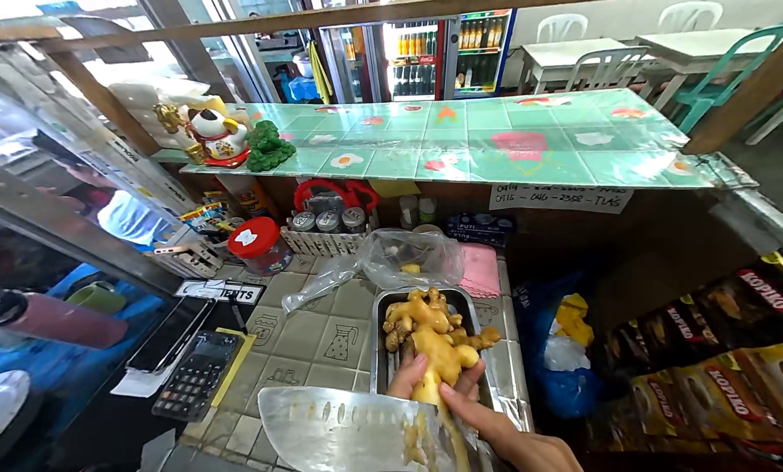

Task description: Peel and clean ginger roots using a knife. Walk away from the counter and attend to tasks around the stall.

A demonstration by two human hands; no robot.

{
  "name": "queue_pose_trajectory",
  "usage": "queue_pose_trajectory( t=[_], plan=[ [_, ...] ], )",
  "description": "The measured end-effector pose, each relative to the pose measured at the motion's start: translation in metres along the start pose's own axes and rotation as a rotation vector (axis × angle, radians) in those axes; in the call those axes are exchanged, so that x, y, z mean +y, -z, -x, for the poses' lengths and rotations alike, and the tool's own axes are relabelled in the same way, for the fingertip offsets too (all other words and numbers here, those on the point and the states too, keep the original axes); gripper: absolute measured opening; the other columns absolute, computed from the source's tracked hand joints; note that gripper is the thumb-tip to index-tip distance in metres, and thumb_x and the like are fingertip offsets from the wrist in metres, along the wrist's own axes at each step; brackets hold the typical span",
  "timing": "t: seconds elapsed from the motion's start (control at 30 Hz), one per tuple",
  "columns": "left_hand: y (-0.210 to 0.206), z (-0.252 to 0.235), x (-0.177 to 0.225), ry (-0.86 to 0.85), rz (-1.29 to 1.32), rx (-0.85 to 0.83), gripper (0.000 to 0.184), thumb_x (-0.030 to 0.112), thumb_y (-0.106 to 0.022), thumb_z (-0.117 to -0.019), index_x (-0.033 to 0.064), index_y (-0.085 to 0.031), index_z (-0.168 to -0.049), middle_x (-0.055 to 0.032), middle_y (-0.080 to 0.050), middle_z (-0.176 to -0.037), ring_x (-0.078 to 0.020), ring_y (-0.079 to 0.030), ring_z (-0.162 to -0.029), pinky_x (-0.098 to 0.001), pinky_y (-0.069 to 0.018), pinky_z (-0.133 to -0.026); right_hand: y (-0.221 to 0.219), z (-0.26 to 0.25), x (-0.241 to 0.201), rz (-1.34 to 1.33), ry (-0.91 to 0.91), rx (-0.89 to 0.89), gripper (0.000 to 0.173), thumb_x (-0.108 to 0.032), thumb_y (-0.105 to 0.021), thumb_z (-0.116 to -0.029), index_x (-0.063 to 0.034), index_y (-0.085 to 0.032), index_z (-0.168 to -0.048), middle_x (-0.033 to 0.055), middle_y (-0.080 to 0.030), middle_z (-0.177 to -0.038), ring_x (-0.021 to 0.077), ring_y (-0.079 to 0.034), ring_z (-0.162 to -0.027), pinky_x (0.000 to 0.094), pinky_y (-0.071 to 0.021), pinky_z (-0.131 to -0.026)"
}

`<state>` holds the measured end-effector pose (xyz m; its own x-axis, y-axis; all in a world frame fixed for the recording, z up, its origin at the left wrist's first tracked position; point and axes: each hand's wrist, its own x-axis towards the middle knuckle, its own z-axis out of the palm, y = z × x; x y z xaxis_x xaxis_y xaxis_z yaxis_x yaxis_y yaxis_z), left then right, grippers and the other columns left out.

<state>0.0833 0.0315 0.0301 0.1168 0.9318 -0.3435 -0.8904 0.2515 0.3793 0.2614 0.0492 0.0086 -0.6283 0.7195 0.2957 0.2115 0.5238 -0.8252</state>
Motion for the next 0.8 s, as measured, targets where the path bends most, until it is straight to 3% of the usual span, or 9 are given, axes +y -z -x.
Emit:
queue_pose_trajectory(
  t=[0.17,0.27,0.33,0.4,0.47,0.57,0.6,0.7,0.8],
  plan=[
    [0.004,-0.001,-0.003,-0.051,0.034,-0.012,0.042,0.027,-0.039,-0.1088,0.0083,-0.037,-0.147,-0.0183,-0.062,-0.135,-0.028,-0.063,-0.124,-0.0398,-0.0543,-0.101,-0.003,0.001,0.0,0.007,-0.034,0.017,0.06,-0.043,-0.063,-0.1003,-0.0098,-0.053,-0.15,0.0162,-0.074,-0.11,0.0227,-0.068,-0.071,0.0433,-0.0565,-0.063],
    [0.007,0.0,-0.007,-0.094,-0.007,-0.023,0.046,0.029,-0.039,-0.1095,0.0074,-0.034,-0.149,-0.0209,-0.057,-0.14,-0.0301,-0.06,-0.128,-0.0415,-0.0515,-0.105,-0.008,-0.001,-0.001,-0.027,-0.033,0.06,0.058,-0.041,-0.062,-0.1011,-0.0074,-0.055,-0.147,0.0164,-0.073,-0.113,0.0205,-0.067,-0.074,0.041,-0.0565,-0.065],
    [0.007,-0.001,-0.01,-0.096,-0.007,-0.016,0.048,0.031,-0.037,-0.1101,0.0079,-0.03,-0.152,-0.0218,-0.055,-0.142,-0.0321,-0.058,-0.131,-0.0433,-0.0504,-0.106,-0.009,-0.003,-0.003,-0.045,-0.035,0.074,0.055,-0.039,-0.061,-0.102,-0.0045,-0.056,-0.145,0.0155,-0.072,-0.117,0.0197,-0.071,-0.086,0.0392,-0.0594,-0.074],
    [0.008,-0.001,-0.012,-0.126,-0.019,-0.051,0.047,0.03,-0.033,-0.1112,0.006,-0.029,-0.151,-0.0223,-0.053,-0.143,-0.0329,-0.055,-0.133,-0.0446,-0.0479,-0.109,-0.011,-0.004,-0.006,-0.06,-0.035,0.128,0.051,-0.037,-0.062,-0.1017,-0.0013,-0.061,-0.138,0.0159,-0.074,-0.103,0.0182,-0.068,-0.073,0.0353,-0.0564,-0.065],
    [0.008,-0.001,-0.014,-0.122,-0.028,-0.06,0.049,0.033,-0.031,-0.1114,0.006,-0.028,-0.152,-0.021,-0.053,-0.145,-0.0317,-0.055,-0.133,-0.0432,-0.0499,-0.106,-0.006,-0.003,-0.004,-0.096,-0.04,0.088,0.052,-0.038,-0.061,-0.1023,-0.0045,-0.057,-0.143,0.0153,-0.072,-0.101,0.0191,-0.066,-0.07,0.0382,-0.0554,-0.062],
    [-0.006,0.003,-0.015,-0.148,-0.057,0.0,0.044,0.036,-0.031,-0.1109,0.0039,-0.045,-0.137,-0.0191,-0.063,-0.13,-0.0285,-0.065,-0.119,-0.0398,-0.058,-0.093,-0.003,-0.003,-0.003,-0.185,-0.032,0.065,0.056,-0.036,-0.063,-0.1015,-0.0052,-0.05,-0.146,0.0122,-0.068,-0.087,0.0169,-0.06,-0.063,0.0362,-0.0533,-0.057],
    [-0.001,0.006,-0.014,-0.166,-0.08,-0.045,0.041,0.035,-0.039,-0.1099,0.0034,-0.05,-0.134,-0.0172,-0.066,-0.126,-0.0257,-0.067,-0.114,-0.0386,-0.059,-0.091,-0.001,-0.003,-0.004,-0.206,-0.033,0.058,0.057,-0.035,-0.064,-0.1013,-0.0059,-0.048,-0.147,0.012,-0.068,-0.087,0.0157,-0.061,-0.063,0.0349,-0.0546,-0.058],
    [0.01,0.008,-0.013,-0.224,-0.201,-0.12,0.035,0.034,-0.05,-0.1069,0.0091,-0.055,-0.13,-0.0044,-0.068,-0.118,-0.0116,-0.068,-0.106,-0.0304,-0.0577,-0.09,0.004,-0.005,-0.006,-0.214,-0.036,0.059,0.056,-0.035,-0.064,-0.1008,-0.008,-0.047,-0.147,0.0123,-0.068,-0.087,0.0165,-0.063,-0.063,0.0361,-0.0561,-0.058],
    [0.012,0.008,-0.016,-0.228,-0.171,-0.147,0.036,0.035,-0.049,-0.1066,0.0072,-0.058,-0.128,-0.0092,-0.07,-0.12,-0.0164,-0.069,-0.108,-0.033,-0.0585,-0.09,0.004,-0.005,-0.003,-0.263,-0.032,0.058,0.053,-0.032,-0.063,-0.102,-0.0068,-0.05,-0.146,0.013,-0.07,-0.09,0.0148,-0.064,-0.066,0.0343,-0.0571,-0.062]
  ],
)
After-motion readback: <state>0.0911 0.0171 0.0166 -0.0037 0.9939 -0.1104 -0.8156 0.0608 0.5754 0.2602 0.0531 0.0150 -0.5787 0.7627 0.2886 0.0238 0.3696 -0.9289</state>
